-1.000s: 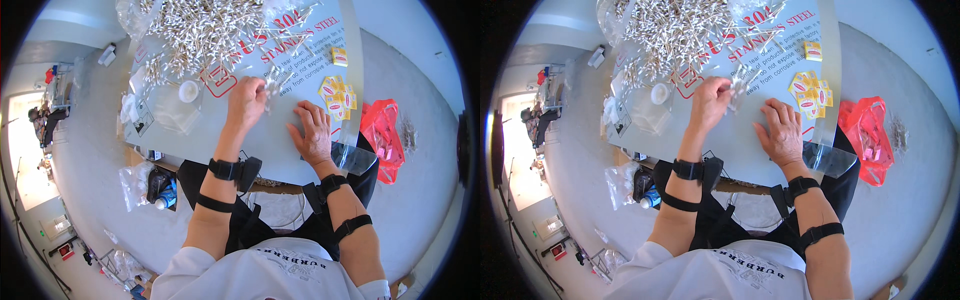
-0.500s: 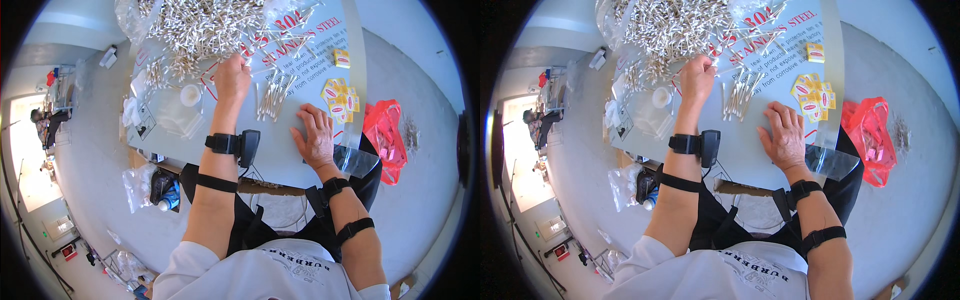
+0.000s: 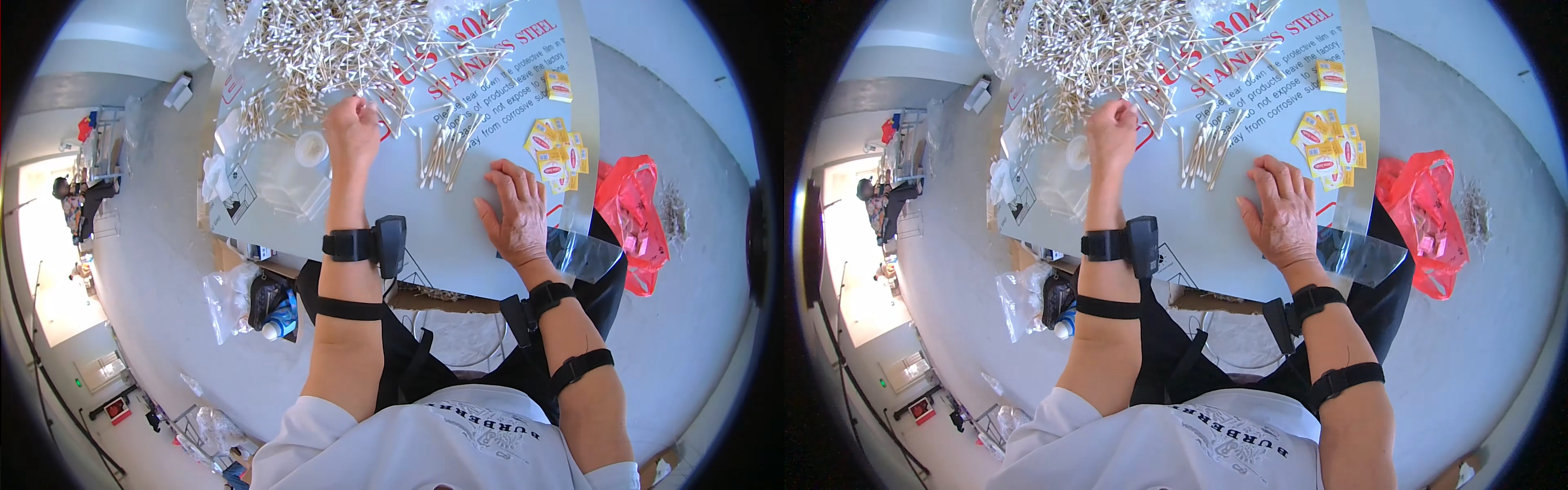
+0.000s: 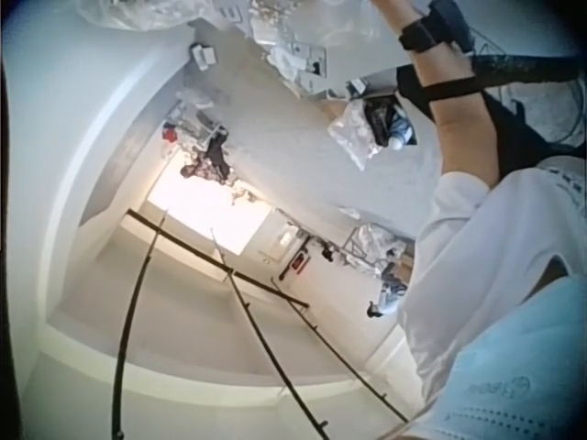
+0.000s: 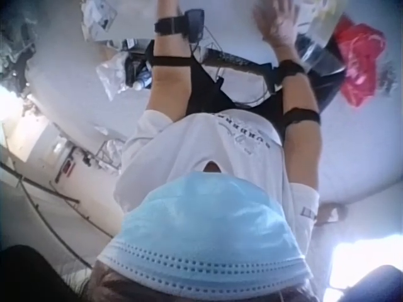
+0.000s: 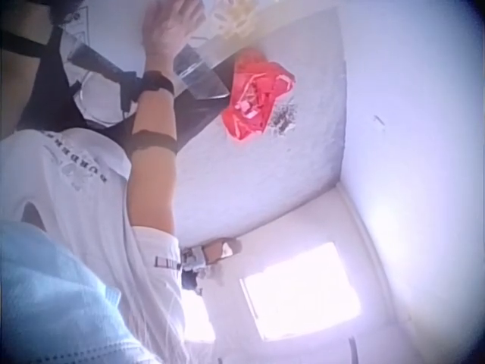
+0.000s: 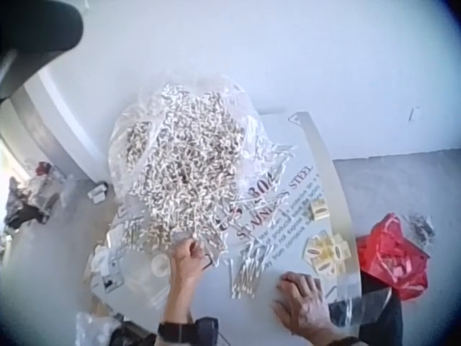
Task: Packaging cotton swabs into small plastic bags and sorting them on a table.
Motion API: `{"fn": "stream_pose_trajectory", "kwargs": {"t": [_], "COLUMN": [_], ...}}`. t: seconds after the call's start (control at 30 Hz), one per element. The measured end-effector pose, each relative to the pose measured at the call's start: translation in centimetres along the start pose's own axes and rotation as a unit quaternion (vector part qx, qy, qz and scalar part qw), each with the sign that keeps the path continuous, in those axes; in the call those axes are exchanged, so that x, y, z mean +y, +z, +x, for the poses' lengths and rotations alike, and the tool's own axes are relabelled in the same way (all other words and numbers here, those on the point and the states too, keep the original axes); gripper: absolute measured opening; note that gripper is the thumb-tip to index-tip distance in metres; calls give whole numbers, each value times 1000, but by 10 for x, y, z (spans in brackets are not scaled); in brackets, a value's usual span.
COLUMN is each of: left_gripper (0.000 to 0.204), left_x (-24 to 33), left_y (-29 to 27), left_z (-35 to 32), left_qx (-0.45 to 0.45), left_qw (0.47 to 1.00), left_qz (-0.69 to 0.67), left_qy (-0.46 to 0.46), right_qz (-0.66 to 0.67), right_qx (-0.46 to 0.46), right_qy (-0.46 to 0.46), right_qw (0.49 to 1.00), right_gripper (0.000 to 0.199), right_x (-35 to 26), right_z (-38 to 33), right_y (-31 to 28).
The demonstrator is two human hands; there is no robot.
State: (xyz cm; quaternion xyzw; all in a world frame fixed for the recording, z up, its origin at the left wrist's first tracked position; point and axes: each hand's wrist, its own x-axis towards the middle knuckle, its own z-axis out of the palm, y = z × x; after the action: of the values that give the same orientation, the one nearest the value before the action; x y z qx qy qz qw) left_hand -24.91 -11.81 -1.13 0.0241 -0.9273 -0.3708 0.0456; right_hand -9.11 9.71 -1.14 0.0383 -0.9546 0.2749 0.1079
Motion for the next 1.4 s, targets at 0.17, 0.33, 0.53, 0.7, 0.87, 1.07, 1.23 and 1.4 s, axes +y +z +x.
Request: {"fn": "stream_pose_trajectory", "kwargs": {"t": [0.17, 0.33, 0.53, 0.7, 0.87, 1.07, 1.23, 1.4], "left_gripper": [28, 22, 30, 35, 31, 29, 14, 15], "left_x": [17, 24, 26, 35, 46, 15, 26, 33], "left_y": [16, 28, 22, 38, 45, 14, 12, 26], "left_z": [-22, -43, -43, -48, -63, 7, 32, 0], "left_qx": [86, 11, 42, 43, 1, 69, 42, -44], "left_qw": [978, 995, 986, 971, 967, 962, 938, 932], "left_qz": [141, 4, -4, 64, -19, 90, 188, 186], "left_qy": [130, 99, 163, 225, 253, 248, 288, 308], "right_qz": [9, 10, 12, 16, 20, 18, 17, 13], "right_qx": [-5, -9, -9, -6, -5, -13, -12, -20], "right_qy": [2, 7, 6, 4, 11, 10, 2, 2], "right_qw": [1000, 1000, 1000, 1000, 1000, 1000, 1000, 1000], "right_gripper": [35, 35, 35, 36, 37, 37, 40, 42], "right_x": [-5, -3, -4, -6, -4, -6, -2, -1], "right_z": [1, 0, 2, 3, 1, 2, 1, 1], "right_y": [0, 0, -1, 0, -1, 0, 1, 0]}}
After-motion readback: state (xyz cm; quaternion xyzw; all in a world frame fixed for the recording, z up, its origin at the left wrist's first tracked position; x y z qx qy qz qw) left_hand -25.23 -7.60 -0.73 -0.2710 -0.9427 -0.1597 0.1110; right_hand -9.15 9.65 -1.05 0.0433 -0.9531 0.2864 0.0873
